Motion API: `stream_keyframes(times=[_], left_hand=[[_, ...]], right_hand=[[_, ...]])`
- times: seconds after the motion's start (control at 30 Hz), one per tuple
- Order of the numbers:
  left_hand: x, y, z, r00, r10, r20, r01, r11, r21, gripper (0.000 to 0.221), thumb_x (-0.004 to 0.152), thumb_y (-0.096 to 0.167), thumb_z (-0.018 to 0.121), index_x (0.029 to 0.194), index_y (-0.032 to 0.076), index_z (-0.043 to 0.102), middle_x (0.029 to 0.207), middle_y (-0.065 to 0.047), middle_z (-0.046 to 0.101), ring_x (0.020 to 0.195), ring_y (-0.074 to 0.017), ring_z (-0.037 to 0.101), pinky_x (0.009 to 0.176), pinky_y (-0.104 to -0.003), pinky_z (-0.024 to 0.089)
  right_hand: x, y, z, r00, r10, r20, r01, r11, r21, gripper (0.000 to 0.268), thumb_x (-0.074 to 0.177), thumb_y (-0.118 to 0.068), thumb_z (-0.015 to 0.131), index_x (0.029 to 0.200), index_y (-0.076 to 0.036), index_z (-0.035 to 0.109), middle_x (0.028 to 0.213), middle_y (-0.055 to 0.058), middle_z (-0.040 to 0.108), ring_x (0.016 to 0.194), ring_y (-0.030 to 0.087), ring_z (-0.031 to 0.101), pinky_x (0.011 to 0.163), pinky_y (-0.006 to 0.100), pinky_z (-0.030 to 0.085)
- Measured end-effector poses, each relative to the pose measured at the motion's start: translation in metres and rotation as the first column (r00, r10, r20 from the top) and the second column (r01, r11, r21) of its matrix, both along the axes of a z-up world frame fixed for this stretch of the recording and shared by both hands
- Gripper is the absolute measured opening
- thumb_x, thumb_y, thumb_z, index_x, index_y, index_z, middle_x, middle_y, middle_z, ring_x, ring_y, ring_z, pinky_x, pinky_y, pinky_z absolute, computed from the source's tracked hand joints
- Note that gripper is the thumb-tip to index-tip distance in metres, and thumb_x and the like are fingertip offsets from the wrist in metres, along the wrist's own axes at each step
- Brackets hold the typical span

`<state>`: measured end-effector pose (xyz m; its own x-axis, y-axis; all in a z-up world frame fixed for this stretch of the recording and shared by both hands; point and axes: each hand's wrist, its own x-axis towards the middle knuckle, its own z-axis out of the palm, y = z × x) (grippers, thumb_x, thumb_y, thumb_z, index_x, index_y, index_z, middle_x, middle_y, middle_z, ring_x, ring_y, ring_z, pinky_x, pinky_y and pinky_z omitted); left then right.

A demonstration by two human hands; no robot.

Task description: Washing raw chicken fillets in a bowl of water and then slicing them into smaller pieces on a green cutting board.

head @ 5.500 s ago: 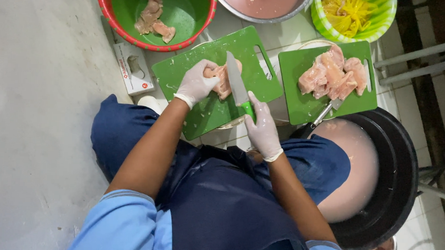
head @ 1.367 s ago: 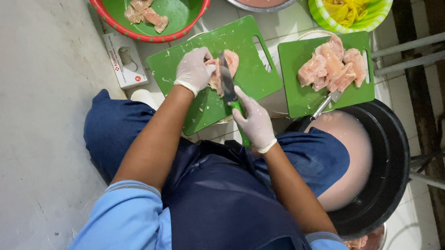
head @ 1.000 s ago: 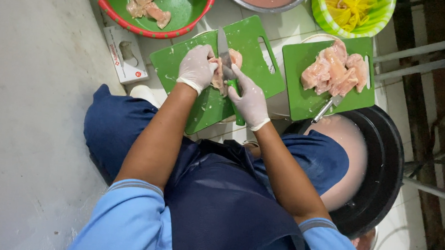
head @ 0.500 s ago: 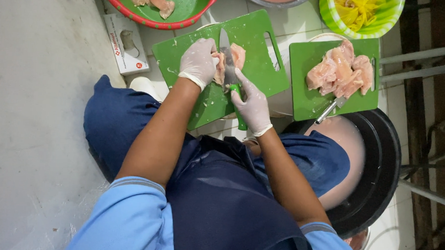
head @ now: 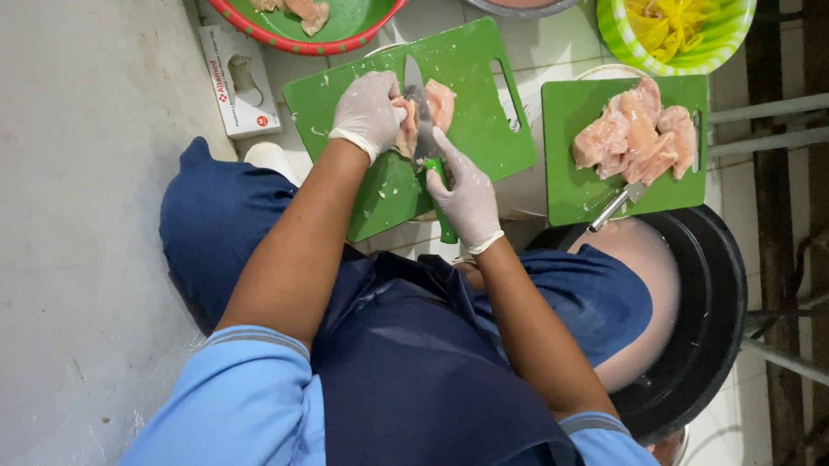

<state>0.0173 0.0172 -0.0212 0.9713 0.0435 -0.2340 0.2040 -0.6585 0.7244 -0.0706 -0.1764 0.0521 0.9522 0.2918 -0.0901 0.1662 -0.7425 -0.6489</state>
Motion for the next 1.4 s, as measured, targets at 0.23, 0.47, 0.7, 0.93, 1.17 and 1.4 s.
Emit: stream_keyframes(times=[0.23,0.47,0.7,0.93,1.17,1.4], left_hand=[[-0.009,0.0,0.017,0.998,0.041,-0.057,-0.043,0.998,-0.035,0.015,0.084,0.013,0.059,0.074,0.015,0.047,0.08,-0.006,0.053,0.071,-0.0246,0.047,0.062,-0.041,0.039],[-0.008,0.004,-0.003,0.998,0.048,0.046,-0.044,0.997,-0.07,0.016,0.074,0.016,0.061,0.07,0.016,0.045,0.076,-0.006,0.053,0.071,-0.0267,0.048,0.062,-0.042,0.037],[-0.018,0.005,0.029,0.974,0.227,-0.025,-0.223,0.925,-0.309,0.024,0.084,0.011,0.066,0.07,0.019,0.049,0.07,0.002,0.054,0.068,-0.0145,0.049,0.063,-0.032,0.042],[-0.018,0.02,0.034,0.982,0.18,-0.059,-0.189,0.921,-0.342,0.019,0.081,0.017,0.068,0.073,0.021,0.052,0.074,0.006,0.056,0.071,-0.012,0.05,0.067,-0.03,0.04],[-0.018,0.037,0.03,0.997,0.082,-0.002,-0.079,0.952,-0.296,0.022,0.072,0.026,0.076,0.092,0.016,0.073,0.084,-0.004,0.068,0.085,-0.0195,0.064,0.074,-0.035,0.049],[-0.03,0.039,0.045,0.981,-0.036,-0.19,0.007,0.988,-0.153,0.02,0.072,0.026,0.074,0.09,0.017,0.076,0.089,-0.008,0.074,0.088,-0.0225,0.071,0.075,-0.039,0.057]], right_hand=[[-0.03,-0.017,0.01,0.997,0.052,-0.05,-0.053,0.998,-0.023,0.059,0.088,-0.018,0.058,0.146,-0.022,0.049,0.091,0.001,0.068,0.064,0.014,0.048,0.065,0.029,0.044],[-0.014,-0.002,0.002,0.998,0.063,0.006,-0.062,0.995,-0.072,0.059,0.089,-0.018,0.056,0.147,-0.022,0.045,0.098,0.001,0.069,0.061,0.014,0.051,0.057,0.031,0.044],[-0.06,-0.035,0.027,0.983,0.18,-0.043,-0.185,0.972,-0.145,0.061,0.09,-0.015,0.06,0.148,-0.018,0.042,0.115,0.005,0.072,0.056,0.009,0.055,0.054,0.027,0.054],[-0.07,-0.079,0.039,0.965,0.234,-0.116,-0.228,0.972,0.06,0.059,0.081,-0.01,0.063,0.139,-0.014,0.054,0.139,0.006,0.06,0.126,0.016,0.058,0.107,0.028,0.04],[-0.054,-0.061,0.066,1.0,0.021,0.01,-0.022,0.988,0.152,0.062,0.082,-0.014,0.07,0.14,-0.03,0.057,0.106,0.011,0.072,0.085,0.029,0.069,0.073,0.042,0.054],[-0.022,-0.009,0.024,0.99,0.141,-0.029,-0.141,0.99,-0.008,0.056,0.089,-0.028,0.061,0.144,-0.031,0.051,0.126,0.01,0.066,0.113,0.036,0.063,0.095,0.05,0.05]])
